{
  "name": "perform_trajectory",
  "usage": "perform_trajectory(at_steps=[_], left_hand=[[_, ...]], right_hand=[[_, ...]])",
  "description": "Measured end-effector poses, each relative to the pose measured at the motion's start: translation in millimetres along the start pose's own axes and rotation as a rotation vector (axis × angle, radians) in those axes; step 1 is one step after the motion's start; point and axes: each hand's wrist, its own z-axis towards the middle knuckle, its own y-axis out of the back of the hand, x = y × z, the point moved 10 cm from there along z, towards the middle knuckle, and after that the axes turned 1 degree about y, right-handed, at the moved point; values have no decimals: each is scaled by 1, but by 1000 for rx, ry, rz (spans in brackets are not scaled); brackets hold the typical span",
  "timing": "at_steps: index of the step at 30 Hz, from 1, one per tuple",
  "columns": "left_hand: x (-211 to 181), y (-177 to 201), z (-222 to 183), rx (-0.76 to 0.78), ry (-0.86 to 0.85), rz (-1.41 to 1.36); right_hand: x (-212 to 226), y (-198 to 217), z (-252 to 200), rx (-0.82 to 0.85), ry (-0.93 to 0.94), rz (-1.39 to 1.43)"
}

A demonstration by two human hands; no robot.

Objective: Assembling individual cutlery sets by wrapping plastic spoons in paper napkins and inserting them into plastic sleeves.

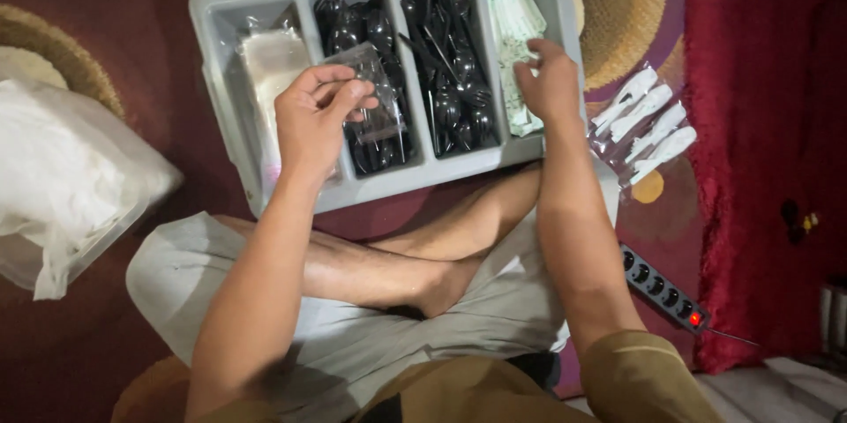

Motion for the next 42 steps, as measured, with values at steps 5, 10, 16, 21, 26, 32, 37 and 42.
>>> perform_trajectory(at_steps=[5,10,16,21,26,32,37,42], left_hand=[[3,7,0,-63,55,31],[0,17,6,-73,-47,-33],[-19,24,2,-135,-55,-30],[-22,20,0,-100,-91,-73],[-23,21,-1,-114,-76,-76],[-21,22,0,-119,-51,-70],[-32,20,-2,-113,-46,-58],[-27,26,0,-177,186,99]], right_hand=[[49,-8,-1,30,118,-42],[74,4,-8,-72,138,-141],[136,19,-46,-165,371,143],[162,-2,-67,7,430,-62],[149,-6,-60,20,353,21],[140,-15,-59,71,291,121],[142,-12,-57,96,242,298],[141,22,-52,-4,180,350]])
